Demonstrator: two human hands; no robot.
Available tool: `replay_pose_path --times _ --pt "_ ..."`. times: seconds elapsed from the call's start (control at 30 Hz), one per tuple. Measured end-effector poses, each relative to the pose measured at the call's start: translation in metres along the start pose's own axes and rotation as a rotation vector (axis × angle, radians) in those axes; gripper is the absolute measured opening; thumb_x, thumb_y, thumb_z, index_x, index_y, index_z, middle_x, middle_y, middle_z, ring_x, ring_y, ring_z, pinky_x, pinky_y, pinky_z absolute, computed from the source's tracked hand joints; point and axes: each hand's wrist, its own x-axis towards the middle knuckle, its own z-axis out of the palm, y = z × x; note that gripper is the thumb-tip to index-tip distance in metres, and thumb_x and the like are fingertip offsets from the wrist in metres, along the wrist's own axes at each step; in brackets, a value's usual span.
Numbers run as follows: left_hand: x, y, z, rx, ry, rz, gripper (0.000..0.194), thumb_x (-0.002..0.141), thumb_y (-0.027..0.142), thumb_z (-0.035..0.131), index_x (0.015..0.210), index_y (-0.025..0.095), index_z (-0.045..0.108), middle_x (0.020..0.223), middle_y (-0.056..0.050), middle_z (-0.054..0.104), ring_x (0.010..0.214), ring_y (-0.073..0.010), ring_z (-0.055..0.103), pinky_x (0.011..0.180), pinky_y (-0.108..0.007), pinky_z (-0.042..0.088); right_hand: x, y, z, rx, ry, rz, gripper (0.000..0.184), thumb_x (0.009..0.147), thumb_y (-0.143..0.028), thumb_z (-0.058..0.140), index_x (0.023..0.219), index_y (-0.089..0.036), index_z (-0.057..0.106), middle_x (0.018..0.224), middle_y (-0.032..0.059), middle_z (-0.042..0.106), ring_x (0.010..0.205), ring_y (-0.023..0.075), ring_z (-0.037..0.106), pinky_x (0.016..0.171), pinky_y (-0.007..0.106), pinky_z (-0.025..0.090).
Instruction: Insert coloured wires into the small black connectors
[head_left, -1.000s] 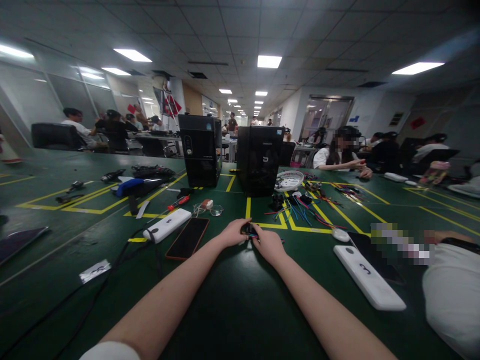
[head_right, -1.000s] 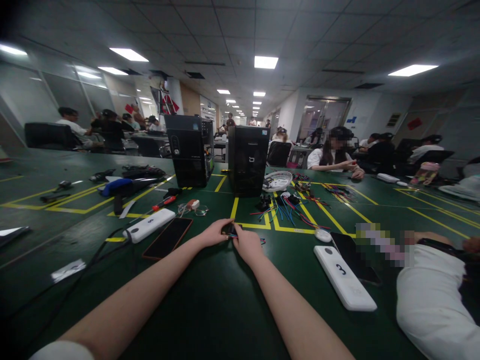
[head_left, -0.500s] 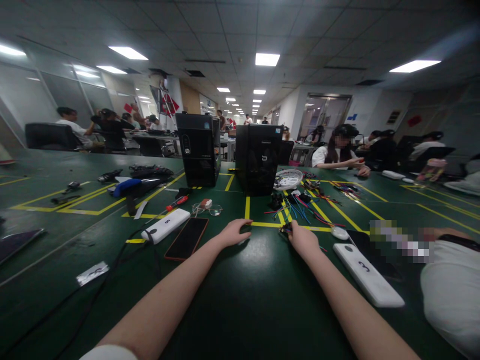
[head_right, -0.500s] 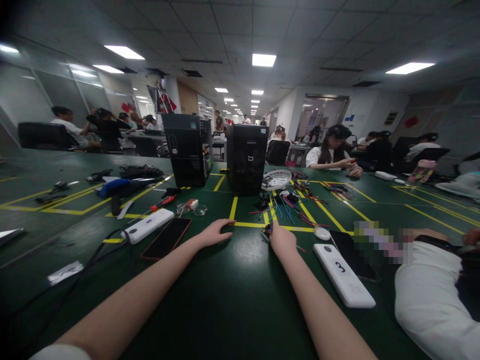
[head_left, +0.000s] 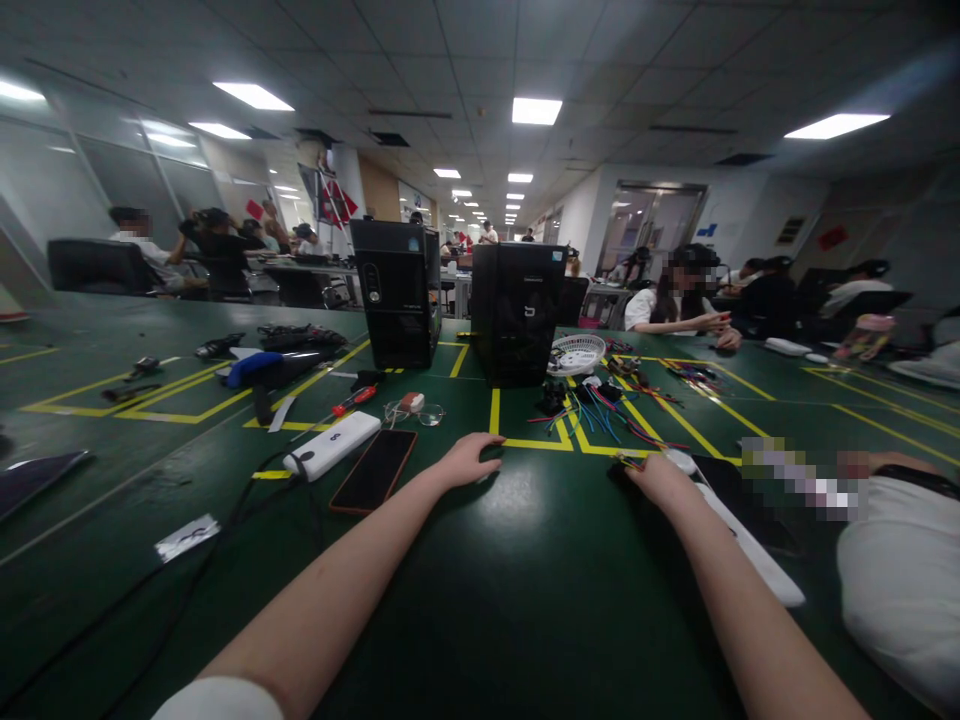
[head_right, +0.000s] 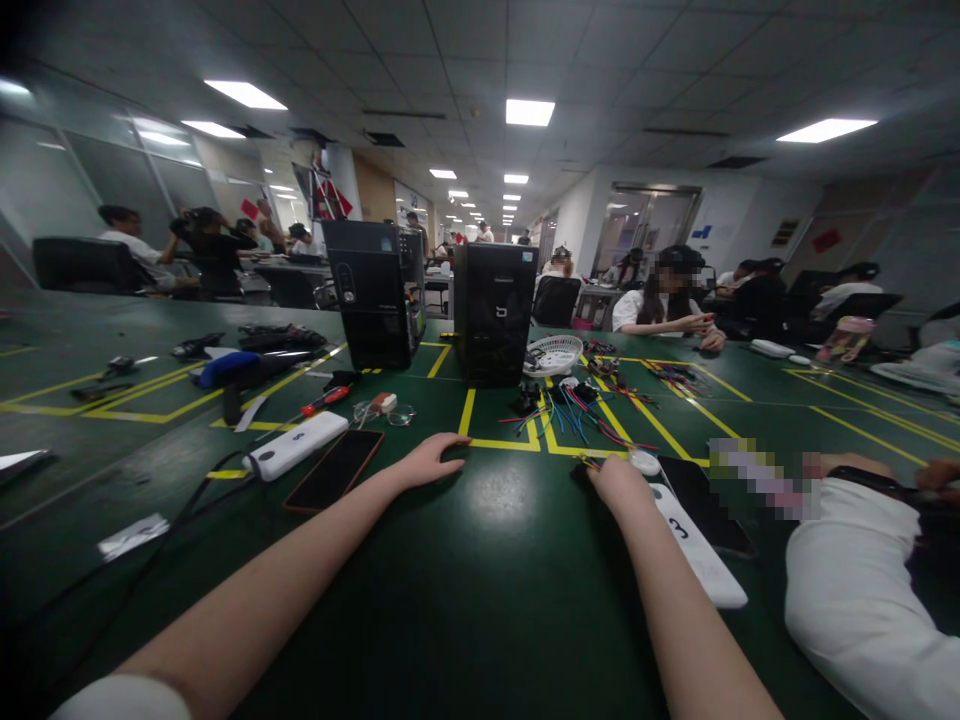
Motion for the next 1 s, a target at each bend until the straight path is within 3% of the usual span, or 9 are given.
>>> replay_pose_path --times 0.2,0.37,0.57,0.73,0.9,1.0 --pt "0.000 0.002 -0.001 0.029 -0.013 0.003 0.041 0.076 0.029 0.054 0.116 0.017 0.054 0.118 -0.009 0.056 0.110 -0.0227 0.049 0.097 -0.035 0.036 0.004 0.012 0.000 -0.020 0.010 0.095 0.041 0.077 -0.038 0.045 0.099 -0.007 0.062 0.098 0.0204 0.062 0.088 0.0251 0.061 0.068 0.030 0.044" --pt "0.000 0.001 0.000 0.025 -0.001 0.034 0.039 0.076 0.029 0.055 0.114 0.017 0.056 0.116 -0.008 0.057 0.108 -0.0224 0.051 0.096 -0.035 0.037 -0.005 0.007 -0.005 0.017 0.068 0.138 0.037 0.078 -0.035 0.043 0.099 -0.010 0.061 0.101 0.0190 0.061 0.090 0.0259 0.060 0.070 0.032 0.045" --pt "0.001 0.000 0.001 0.049 -0.002 0.048 0.037 0.077 0.030 0.054 0.113 0.018 0.056 0.115 -0.007 0.058 0.107 -0.0216 0.051 0.096 -0.034 0.037 -0.003 0.003 -0.007 0.042 0.152 0.190 0.042 0.081 -0.042 0.039 0.095 -0.010 0.062 0.097 0.0185 0.062 0.092 0.0299 0.058 0.071 0.037 0.045" --pt "0.000 0.002 -0.001 0.043 -0.005 0.064 0.037 0.078 0.030 0.054 0.112 0.018 0.056 0.114 -0.007 0.058 0.106 -0.0214 0.052 0.095 -0.033 0.038 0.002 0.019 -0.010 0.111 0.190 0.156 0.054 0.080 -0.056 0.036 0.099 -0.011 0.059 0.091 0.0174 0.063 0.085 0.0273 0.060 0.066 0.034 0.044" --pt "0.000 0.001 0.000 0.045 0.002 0.073 0.035 0.078 0.029 0.054 0.111 0.018 0.057 0.113 -0.007 0.059 0.105 -0.0215 0.052 0.095 -0.034 0.038 0.009 0.041 -0.016 0.121 0.269 0.030 0.031 0.085 -0.037 0.037 0.096 -0.017 0.059 0.089 0.0101 0.065 0.080 0.0211 0.060 0.061 0.027 0.039" --pt "0.001 -0.001 0.001 0.043 0.008 0.088 0.034 0.078 0.029 0.054 0.109 0.018 0.058 0.112 -0.007 0.059 0.106 -0.0211 0.052 0.096 -0.033 0.038 0.012 0.046 -0.016 0.117 0.291 -0.021 0.031 0.082 -0.038 0.044 0.097 -0.016 0.060 0.087 0.0100 0.065 0.080 0.0211 0.060 0.058 0.025 0.037"
